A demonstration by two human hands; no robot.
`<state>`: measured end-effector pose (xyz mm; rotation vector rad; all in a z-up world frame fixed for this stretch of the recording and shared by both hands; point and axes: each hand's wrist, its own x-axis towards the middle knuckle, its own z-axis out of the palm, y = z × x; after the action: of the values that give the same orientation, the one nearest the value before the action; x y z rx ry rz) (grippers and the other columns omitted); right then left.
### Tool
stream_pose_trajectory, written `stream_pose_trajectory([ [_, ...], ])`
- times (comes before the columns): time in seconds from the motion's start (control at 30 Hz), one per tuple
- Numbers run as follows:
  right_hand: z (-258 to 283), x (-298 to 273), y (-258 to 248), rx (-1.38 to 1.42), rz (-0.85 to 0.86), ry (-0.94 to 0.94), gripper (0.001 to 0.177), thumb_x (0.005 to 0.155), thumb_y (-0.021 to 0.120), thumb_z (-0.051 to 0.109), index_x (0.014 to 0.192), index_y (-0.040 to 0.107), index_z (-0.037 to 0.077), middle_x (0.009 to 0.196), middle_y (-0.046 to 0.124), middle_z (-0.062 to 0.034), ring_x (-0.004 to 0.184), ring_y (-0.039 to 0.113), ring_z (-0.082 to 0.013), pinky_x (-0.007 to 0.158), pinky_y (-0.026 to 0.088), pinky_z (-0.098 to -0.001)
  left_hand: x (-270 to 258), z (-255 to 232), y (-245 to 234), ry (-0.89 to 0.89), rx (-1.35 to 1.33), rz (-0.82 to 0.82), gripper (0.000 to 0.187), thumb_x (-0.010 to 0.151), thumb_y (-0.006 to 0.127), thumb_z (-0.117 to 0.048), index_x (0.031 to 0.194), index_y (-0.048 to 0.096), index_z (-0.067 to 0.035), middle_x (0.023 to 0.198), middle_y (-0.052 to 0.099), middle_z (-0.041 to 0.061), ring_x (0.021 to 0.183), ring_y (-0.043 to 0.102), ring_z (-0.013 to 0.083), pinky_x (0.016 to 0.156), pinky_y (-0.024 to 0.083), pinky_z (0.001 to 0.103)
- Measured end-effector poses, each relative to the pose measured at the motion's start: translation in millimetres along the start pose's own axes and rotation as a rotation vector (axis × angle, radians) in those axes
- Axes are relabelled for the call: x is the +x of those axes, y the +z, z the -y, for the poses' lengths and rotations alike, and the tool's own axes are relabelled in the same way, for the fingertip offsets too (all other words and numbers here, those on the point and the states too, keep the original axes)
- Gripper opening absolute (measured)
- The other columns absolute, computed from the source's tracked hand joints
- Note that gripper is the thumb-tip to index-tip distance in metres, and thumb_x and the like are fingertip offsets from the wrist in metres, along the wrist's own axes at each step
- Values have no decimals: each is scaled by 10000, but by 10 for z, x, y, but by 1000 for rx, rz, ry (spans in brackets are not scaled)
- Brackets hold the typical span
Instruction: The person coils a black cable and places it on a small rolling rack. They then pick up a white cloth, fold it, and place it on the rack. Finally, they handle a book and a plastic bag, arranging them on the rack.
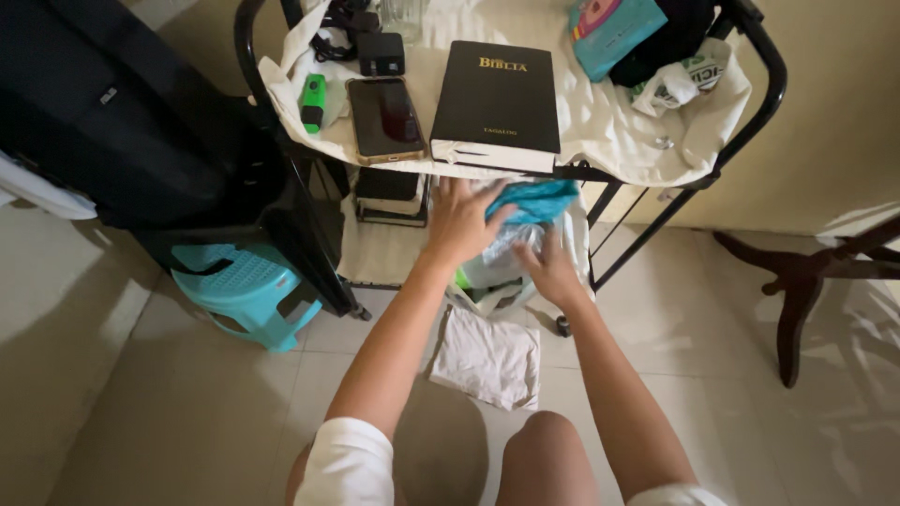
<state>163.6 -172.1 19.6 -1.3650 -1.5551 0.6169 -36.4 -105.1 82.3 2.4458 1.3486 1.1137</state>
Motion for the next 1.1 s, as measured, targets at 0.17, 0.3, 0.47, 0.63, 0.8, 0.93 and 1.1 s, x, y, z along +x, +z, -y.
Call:
stream_pose_trajectory([
  [0.17, -264, 100, 150, -1100, -49, -153, 668, 1008, 651, 531, 1562, 407, 247, 1509, 567, -95, 1221, 588, -365, 952, 529, -449, -60, 26, -135, -60, 263, -32, 333, 882, 759, -335, 1155, 759, -144, 1336, 513, 219, 1261, 432, 388, 1000, 358, 558],
  [0.3, 36, 95, -103, -1233, 125, 232, 1066, 758, 738, 695, 1579, 266, 207, 1427, 548, -105, 1239, 540, -375, 935, 493, -534, -93, -30, -226, -72, 5, -101, 221, 915, 754, -263, 1129, 777, -213, 1295, 578, 116, 1312, 490, 334, 1080, 385, 522],
  [0.47, 91, -46, -426, -1250, 316, 351, 1144, 775, 849, 431, 1667, 153, 267, 1337, 636, -109, 1280, 570, -320, 983, 494, -563, -318, -188, -213, 36, -32, 171, 572, 811, 760, -402, 1348, 670, -228, 1342, 543, 174, 1289, 493, 352, 1067, 391, 551],
  [0.63, -170, -244, -412, -915, 152, 157, 1095, 782, 811, 212, 1692, 202, 221, 1370, 587, -241, 1149, 645, -436, 943, 558, -492, -712, -177, 154, 245, 190, 117, 708, 835, 764, -375, 1477, 522, -202, 1236, 543, 97, 1241, 508, 302, 1071, 326, 661],
  [0.8, 151, -386, -500, -998, 445, 479, 379, 854, 774, 238, 1182, 760, 48, 1138, 738, -218, 1103, 697, -381, 952, 555, -457, -482, 18, 133, 126, 534, -137, 662, 896, 741, -205, 1535, 565, -212, 1235, 555, 56, 1198, 513, 261, 1075, 338, 601],
  [0.93, 845, -468, -974, -472, 138, 136, 225, 907, 651, 59, 1099, 768, 68, 969, 759, -147, 900, 716, -287, 808, 555, -392, -275, -396, -399, 122, -255, -9, 362, 777, 877, -268, 1131, 800, -273, 1270, 579, 199, 1193, 523, 391, 956, 319, 651],
  [1.1, 1692, -456, -851, 216, -27, 49, 214, 938, 569, -22, 1104, 697, 17, 886, 696, -19, 800, 610, -95, 715, 484, -241, -137, -852, -1232, 222, -577, -254, 268, 945, 590, 84, 1090, 671, -125, 1012, 622, 98, 930, 638, 272, 822, 504, 331],
])
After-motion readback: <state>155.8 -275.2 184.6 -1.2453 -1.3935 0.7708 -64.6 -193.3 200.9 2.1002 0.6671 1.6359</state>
